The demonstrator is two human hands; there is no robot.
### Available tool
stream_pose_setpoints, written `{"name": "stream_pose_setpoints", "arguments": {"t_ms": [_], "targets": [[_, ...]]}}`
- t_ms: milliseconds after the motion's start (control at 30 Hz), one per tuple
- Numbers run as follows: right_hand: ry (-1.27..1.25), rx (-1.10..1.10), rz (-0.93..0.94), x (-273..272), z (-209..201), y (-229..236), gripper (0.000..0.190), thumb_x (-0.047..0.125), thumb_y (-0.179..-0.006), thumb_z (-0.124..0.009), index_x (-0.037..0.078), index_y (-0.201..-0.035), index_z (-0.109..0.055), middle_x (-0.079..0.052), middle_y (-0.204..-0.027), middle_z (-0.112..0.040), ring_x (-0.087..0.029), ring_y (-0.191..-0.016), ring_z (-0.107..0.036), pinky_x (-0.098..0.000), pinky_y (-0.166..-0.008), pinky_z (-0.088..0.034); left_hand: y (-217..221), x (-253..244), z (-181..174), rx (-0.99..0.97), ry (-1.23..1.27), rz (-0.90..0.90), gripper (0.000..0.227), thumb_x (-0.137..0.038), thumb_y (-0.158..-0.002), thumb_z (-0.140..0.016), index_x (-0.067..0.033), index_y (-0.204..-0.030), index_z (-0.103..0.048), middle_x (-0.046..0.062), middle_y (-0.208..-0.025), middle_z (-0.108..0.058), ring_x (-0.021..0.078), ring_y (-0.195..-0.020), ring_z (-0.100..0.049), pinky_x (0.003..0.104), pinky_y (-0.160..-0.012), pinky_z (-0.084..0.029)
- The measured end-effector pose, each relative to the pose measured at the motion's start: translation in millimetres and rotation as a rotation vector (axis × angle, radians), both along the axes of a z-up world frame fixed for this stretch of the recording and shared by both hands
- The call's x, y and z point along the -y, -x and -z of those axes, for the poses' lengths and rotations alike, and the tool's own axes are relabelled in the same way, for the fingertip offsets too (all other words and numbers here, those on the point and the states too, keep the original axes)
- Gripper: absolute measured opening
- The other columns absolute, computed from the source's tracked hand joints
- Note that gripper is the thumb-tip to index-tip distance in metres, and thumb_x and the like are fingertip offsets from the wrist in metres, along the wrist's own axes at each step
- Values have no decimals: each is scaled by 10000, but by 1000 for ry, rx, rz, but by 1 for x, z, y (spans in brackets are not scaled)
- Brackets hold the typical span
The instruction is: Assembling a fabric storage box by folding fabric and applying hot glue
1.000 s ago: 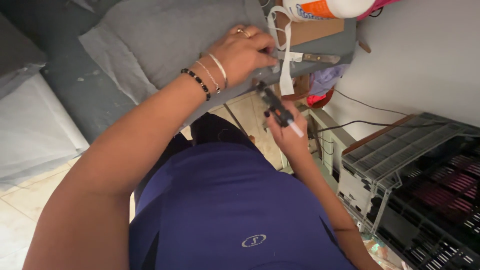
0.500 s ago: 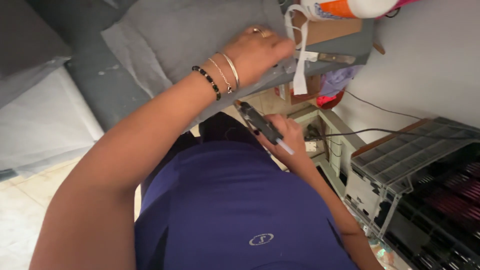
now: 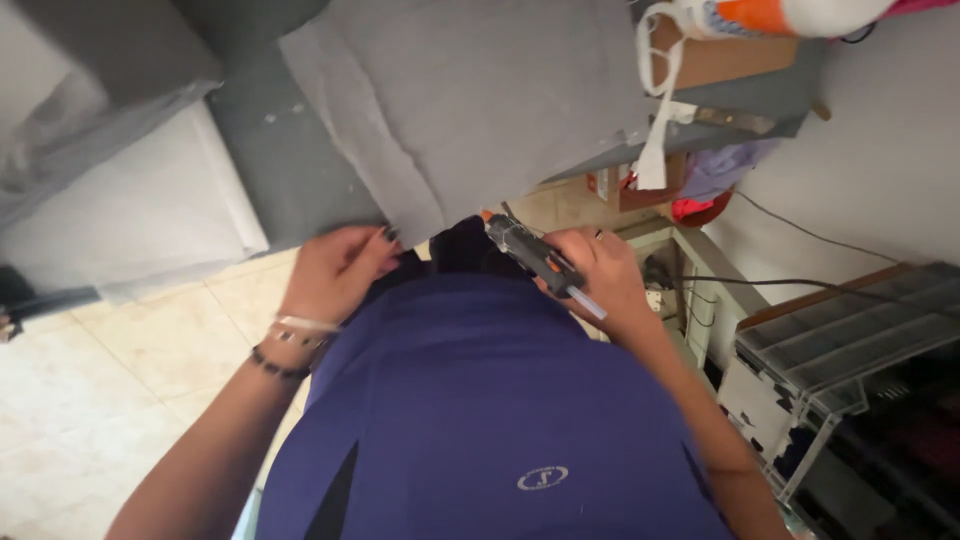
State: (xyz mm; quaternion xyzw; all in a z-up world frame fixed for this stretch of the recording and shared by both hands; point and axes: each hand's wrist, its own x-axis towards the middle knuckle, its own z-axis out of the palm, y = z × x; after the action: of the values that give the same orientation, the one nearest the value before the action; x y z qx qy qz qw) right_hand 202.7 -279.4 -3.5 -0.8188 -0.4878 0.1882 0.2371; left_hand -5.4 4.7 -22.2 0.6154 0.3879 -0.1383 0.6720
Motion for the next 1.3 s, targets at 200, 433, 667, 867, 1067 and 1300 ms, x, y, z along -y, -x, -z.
{"name": "stream_pose_setpoints", "arguments": {"t_ms": [200, 433, 667, 867, 1067, 1300], "targets": [[6, 8, -140, -25, -11, 3, 384, 485, -918, -718, 158, -1114, -672, -110, -794, -614, -349, -689, -655, -457, -656, -536, -10, 24, 3, 118, 154, -163, 187, -125, -983, -641, -11, -1082, -751, 171, -865, -789, 220, -805, -782, 308, -715, -632], [-11, -46, -223, -29, -16, 1, 426, 528, -918, -707, 145, -1097, -648, -102, -805, -611, -345, -743, -659, -453, -680, -532, -31, 32, -17, 156, 87, -38, 253, -284, -1015, -617, -155, -932, -819, 25, -750, -783, 73, -732, -693, 288, -692, -575], [-24, -27, -200, -19, -12, -2, 432, 522, -932, -708, 116, -1070, -649, -117, -787, -608, -358, -742, -653, -453, -690, -527, -17, 26, -21, 143, -60, 25, 224, -281, -1002, -637, -175, -916, -814, -6, -787, -794, 187, -836, -769, 350, -760, -580], [78, 12, -165, -3, 9, -5, 472, 582, -912, -699, 146, -1090, -662, -112, -804, -617, -361, -722, -655, -462, -689, -528, -10, 25, -17, -15, -123, 29, 175, -307, -962, -706, -185, -914, -822, 11, -748, -777, 214, -803, -764, 342, -718, -568], [141, 75, -101, 12, 14, -10, 512, 579, -847, -780, 161, -1124, -678, -105, -770, -639, -362, -697, -661, -457, -691, -536, -9, 24, -15, -45, -159, 15, 139, -348, -953, -730, -247, -937, -824, -36, -722, -762, 150, -779, -756, 293, -693, -564], [129, 96, -12, 13, -3, -23, 397, 542, -904, -753, 203, -1101, -688, -82, -780, -606, -339, -717, -659, -424, -707, -545, 0, 22, -8, 34, -201, -50, 138, -278, -988, -720, -181, -993, -818, 20, -752, -767, 188, -778, -750, 331, -712, -574]]}}
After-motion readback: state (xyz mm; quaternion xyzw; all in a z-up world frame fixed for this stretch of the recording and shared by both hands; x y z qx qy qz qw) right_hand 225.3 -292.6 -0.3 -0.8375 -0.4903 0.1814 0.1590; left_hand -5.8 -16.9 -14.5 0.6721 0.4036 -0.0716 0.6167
